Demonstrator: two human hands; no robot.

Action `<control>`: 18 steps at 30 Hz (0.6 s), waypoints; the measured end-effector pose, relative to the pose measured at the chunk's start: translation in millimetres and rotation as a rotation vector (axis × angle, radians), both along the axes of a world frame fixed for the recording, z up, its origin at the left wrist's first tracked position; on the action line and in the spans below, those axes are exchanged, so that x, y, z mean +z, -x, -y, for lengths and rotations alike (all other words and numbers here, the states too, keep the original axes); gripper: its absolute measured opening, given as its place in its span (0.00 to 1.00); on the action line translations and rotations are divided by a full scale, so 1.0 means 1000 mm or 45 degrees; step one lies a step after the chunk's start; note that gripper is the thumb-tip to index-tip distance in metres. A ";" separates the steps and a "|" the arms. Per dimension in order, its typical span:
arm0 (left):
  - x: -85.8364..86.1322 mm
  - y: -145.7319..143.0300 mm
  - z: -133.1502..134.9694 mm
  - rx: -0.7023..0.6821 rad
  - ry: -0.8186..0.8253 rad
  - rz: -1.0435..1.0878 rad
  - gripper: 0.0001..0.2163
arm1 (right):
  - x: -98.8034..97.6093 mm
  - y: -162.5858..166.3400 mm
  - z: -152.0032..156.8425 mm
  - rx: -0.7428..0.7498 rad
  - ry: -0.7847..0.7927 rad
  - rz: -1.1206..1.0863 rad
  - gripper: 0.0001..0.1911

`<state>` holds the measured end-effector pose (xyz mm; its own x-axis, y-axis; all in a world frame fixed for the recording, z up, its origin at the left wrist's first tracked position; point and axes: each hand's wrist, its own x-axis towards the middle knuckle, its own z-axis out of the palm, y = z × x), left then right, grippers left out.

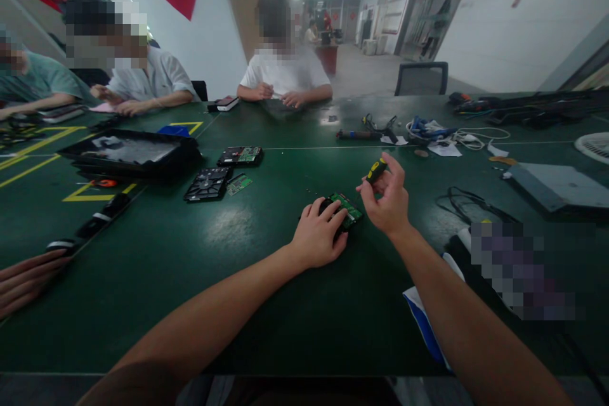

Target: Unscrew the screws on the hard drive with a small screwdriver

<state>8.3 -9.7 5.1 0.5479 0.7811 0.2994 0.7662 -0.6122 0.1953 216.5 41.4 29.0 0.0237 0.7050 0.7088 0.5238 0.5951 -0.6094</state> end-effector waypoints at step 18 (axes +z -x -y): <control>0.004 0.001 0.000 0.000 0.049 -0.001 0.27 | 0.001 0.001 0.003 0.068 0.116 0.058 0.38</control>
